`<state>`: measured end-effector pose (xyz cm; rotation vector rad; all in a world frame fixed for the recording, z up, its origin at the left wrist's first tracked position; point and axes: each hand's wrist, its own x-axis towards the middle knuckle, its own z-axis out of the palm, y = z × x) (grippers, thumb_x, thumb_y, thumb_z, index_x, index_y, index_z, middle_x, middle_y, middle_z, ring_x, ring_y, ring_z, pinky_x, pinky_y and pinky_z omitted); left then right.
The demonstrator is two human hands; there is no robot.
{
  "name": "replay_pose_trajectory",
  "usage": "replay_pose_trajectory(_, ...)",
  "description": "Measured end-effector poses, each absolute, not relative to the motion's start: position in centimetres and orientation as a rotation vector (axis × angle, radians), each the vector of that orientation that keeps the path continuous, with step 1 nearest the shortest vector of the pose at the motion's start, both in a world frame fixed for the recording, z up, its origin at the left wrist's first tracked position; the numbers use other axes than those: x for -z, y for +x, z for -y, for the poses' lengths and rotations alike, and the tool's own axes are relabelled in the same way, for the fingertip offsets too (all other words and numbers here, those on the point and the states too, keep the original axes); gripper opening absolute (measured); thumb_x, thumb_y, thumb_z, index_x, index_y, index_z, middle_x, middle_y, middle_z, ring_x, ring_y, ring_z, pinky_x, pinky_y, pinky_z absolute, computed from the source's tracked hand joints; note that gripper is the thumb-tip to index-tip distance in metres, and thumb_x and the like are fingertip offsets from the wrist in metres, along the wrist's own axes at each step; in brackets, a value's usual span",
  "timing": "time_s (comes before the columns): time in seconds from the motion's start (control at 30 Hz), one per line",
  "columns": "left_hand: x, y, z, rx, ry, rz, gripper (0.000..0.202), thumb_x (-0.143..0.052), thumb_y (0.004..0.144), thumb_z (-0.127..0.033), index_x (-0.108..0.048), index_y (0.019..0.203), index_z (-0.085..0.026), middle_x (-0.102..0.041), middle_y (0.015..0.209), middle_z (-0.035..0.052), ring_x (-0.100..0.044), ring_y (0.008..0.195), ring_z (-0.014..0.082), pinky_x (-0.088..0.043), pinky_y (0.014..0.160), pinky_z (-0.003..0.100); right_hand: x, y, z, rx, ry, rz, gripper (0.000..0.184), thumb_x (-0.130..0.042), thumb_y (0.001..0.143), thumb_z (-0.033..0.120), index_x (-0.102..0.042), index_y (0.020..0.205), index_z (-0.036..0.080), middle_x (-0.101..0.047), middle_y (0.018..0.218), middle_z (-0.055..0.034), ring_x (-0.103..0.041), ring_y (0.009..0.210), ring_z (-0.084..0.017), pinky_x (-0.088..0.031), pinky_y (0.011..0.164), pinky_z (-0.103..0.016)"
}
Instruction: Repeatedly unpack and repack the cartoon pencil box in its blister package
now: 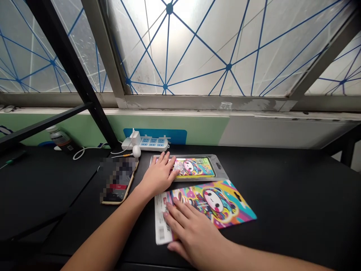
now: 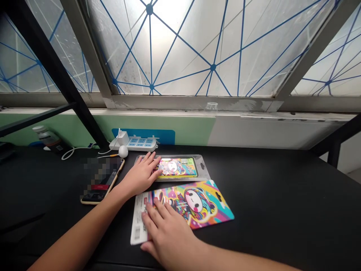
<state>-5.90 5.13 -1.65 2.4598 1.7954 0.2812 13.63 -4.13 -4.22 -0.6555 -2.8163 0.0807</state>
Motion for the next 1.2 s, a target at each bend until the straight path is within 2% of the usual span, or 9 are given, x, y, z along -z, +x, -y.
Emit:
replay_pose_trajectory(0.07, 1.7, -5.6, -5.0, -0.273, 2.483, -1.775, 0.062, -0.034, 0.106, -0.053, -0.041, 0.156, -0.018, -0.03, 0.167, 0.0161, -0.022, 0.155, 0.0347, -0.024, 0.122, 0.058, 3.8, 11.7, 2.4, -0.219, -0.713, 2.78, 0.05, -0.051, 0.101, 0.044, -0.06, 0.139, 0.013, -0.059, 0.148, -0.0167, -0.052, 0.137, -0.037, -0.044, 0.113, -0.053)
replay_pose_trajectory(0.17, 1.7, -5.3, -4.8, -0.261, 2.495, -1.78, 0.063, -0.034, 0.106, -0.054, -0.039, 0.157, -0.017, -0.03, 0.166, 0.0171, -0.022, 0.155, 0.0354, -0.024, 0.122, 0.059, 2.9, 10.5, 0.1, -0.418, -0.685, 2.722, 0.031, -0.051, 0.101, 0.033, -0.07, 0.121, 0.018, -0.07, 0.133, -0.0109, -0.056, 0.133, -0.028, -0.037, 0.118, -0.047)
replay_pose_trajectory(0.33, 1.8, -5.3, -4.9, -0.256, 2.49, -1.784, 0.065, -0.033, 0.105, -0.056, -0.039, 0.157, -0.016, -0.03, 0.166, 0.018, -0.023, 0.155, 0.0361, -0.024, 0.122, 0.06, 2.5, 11.1, -0.8, -0.553, -0.573, 2.699, 0.036, -0.056, 0.097, 0.029, -0.064, 0.13, 0.017, -0.066, 0.137, -0.0126, -0.054, 0.133, -0.026, -0.04, 0.116, -0.043)
replay_pose_trajectory(0.53, 1.7, -5.6, -4.9, -0.278, 2.496, -1.759, 0.063, -0.034, 0.106, -0.053, -0.041, 0.156, -0.015, -0.029, 0.166, 0.0189, -0.023, 0.155, 0.0366, -0.026, 0.121, 0.059, 2.0, 12.4, -1.8, -0.256, -0.4, 2.668, 0.027, -0.045, 0.101, 0.022, -0.071, 0.103, 0.019, -0.076, 0.1, -0.0086, -0.066, 0.1, -0.022, -0.051, 0.096, -0.038)
replay_pose_trajectory(0.63, 1.6, -5.8, -4.9, -0.292, 2.512, -1.732, 0.062, -0.034, 0.105, -0.053, -0.042, 0.155, -0.017, -0.031, 0.166, 0.0171, -0.023, 0.155, 0.035, -0.026, 0.121, 0.058, 1.0, 14.7, -4.3, -0.088, -0.727, 2.615, 0.028, -0.046, 0.102, 0.03, -0.072, 0.097, 0.021, -0.074, 0.095, -0.0101, -0.065, 0.093, -0.025, -0.051, 0.088, -0.042)
replay_pose_trajectory(0.77, 1.6, -5.9, -5.0, -0.321, 2.526, -1.717, 0.061, -0.035, 0.105, -0.055, -0.045, 0.153, -0.018, -0.034, 0.165, 0.0154, -0.024, 0.155, 0.0353, -0.027, 0.121, 0.059, -0.2, 19.0, -8.8, -0.08, -1.158, 2.558, 0.034, -0.052, 0.099, 0.042, -0.071, 0.113, 0.018, -0.07, 0.109, -0.0163, -0.063, 0.099, -0.032, -0.052, 0.085, -0.049)
replay_pose_trajectory(0.93, 1.6, -5.8, -5.0, -0.357, 2.529, -1.718, 0.06, -0.037, 0.105, -0.053, -0.047, 0.151, -0.018, -0.038, 0.164, 0.0152, -0.027, 0.154, 0.0366, -0.028, 0.12, 0.061, -0.2, 21.3, -12.0, -0.235, -1.254, 2.622, 0.048, -0.067, 0.087, 0.059, -0.071, 0.117, 0.023, -0.065, 0.115, -0.0125, -0.063, 0.105, -0.03, -0.052, 0.088, -0.045)
replay_pose_trajectory(1.03, 1.6, -5.7, -4.9, -0.387, 2.532, -1.723, 0.058, -0.038, 0.104, -0.052, -0.049, 0.15, -0.018, -0.039, 0.163, 0.0152, -0.029, 0.153, 0.0357, -0.028, 0.119, 0.06, 0.0, 21.0, -12.7, -0.274, -1.278, 2.65, 0.052, -0.071, 0.082, 0.063, -0.072, 0.116, 0.023, -0.064, 0.112, -0.0116, -0.062, 0.105, -0.031, -0.052, 0.088, -0.045)
replay_pose_trajectory(1.2, 1.2, -5.9, -4.7, -0.484, 2.522, -1.752, 0.056, -0.041, 0.104, -0.053, -0.049, 0.148, -0.02, -0.047, 0.158, 0.0131, -0.038, 0.149, 0.0324, -0.031, 0.118, 0.059, 0.2, 20.4, -13.1, -0.187, -1.274, 2.63, 0.047, -0.073, 0.079, 0.064, -0.074, 0.104, 0.024, -0.063, 0.11, -0.0121, -0.059, 0.106, -0.034, -0.05, 0.087, -0.05)
